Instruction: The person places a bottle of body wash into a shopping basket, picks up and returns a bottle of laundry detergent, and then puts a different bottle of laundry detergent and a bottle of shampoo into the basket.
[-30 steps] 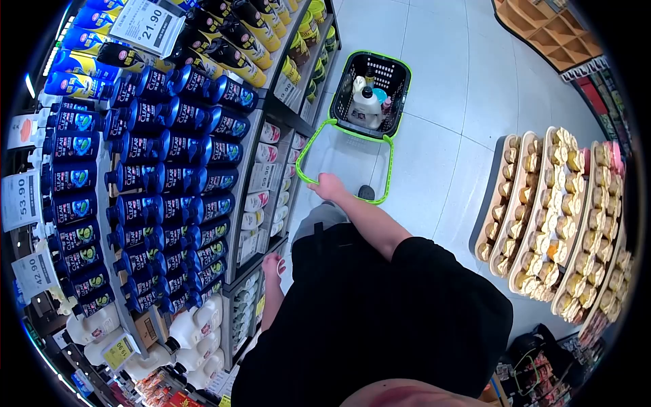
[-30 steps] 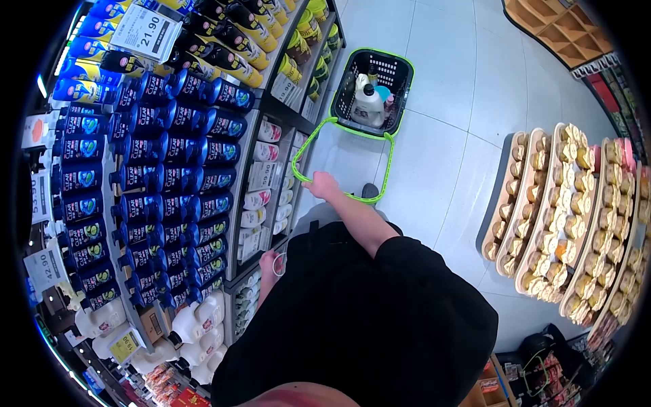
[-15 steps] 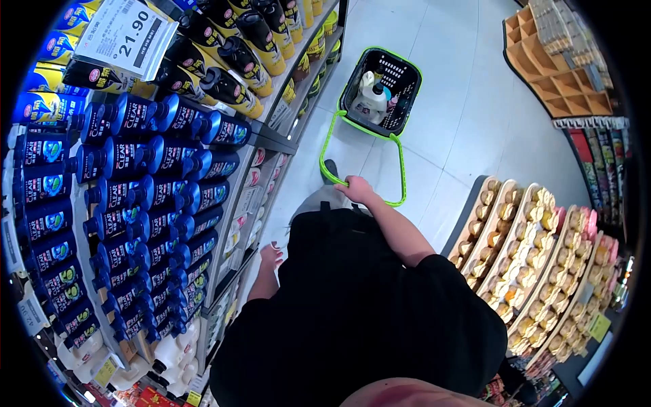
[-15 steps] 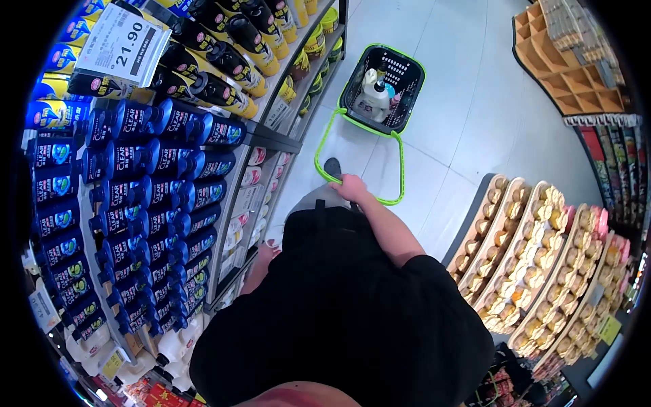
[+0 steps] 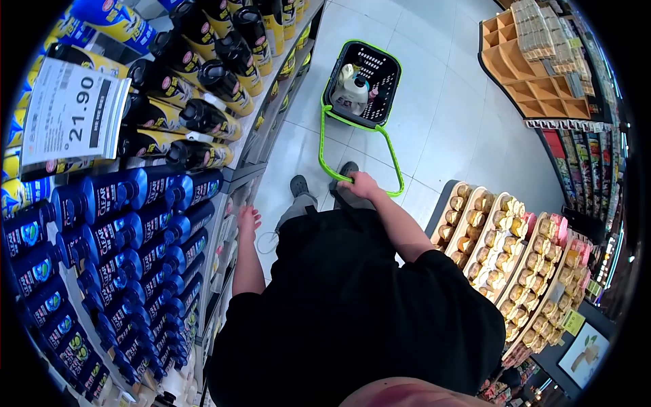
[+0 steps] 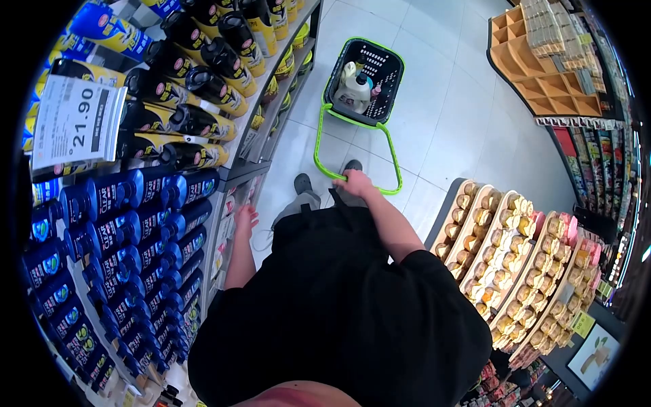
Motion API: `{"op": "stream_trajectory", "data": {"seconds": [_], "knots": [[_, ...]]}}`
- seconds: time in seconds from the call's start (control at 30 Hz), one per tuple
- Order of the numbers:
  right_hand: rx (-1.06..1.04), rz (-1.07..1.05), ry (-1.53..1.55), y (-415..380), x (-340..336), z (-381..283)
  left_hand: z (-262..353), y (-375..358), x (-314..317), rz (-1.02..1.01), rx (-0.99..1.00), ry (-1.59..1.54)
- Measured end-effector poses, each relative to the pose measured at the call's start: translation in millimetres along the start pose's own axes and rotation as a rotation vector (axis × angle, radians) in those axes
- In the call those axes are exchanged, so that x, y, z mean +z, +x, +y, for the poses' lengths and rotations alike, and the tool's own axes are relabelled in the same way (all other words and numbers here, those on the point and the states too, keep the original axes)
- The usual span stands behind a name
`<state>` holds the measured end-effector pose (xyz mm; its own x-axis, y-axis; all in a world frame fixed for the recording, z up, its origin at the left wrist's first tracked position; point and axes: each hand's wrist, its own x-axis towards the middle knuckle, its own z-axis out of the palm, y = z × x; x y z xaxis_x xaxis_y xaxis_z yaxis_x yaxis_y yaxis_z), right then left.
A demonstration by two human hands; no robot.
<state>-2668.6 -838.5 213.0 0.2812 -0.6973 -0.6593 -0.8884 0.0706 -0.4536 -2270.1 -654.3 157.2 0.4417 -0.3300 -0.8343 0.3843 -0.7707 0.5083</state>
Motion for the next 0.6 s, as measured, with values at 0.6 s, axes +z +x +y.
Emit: {"op": "stream_trajectory", "data": {"seconds": [0.6], "knots": [[-0.148,-0.163,-0.156,59.4,-170.7,175.8,8.1,-47.4,192.8,0.207,-0.071,-0.010]]}}
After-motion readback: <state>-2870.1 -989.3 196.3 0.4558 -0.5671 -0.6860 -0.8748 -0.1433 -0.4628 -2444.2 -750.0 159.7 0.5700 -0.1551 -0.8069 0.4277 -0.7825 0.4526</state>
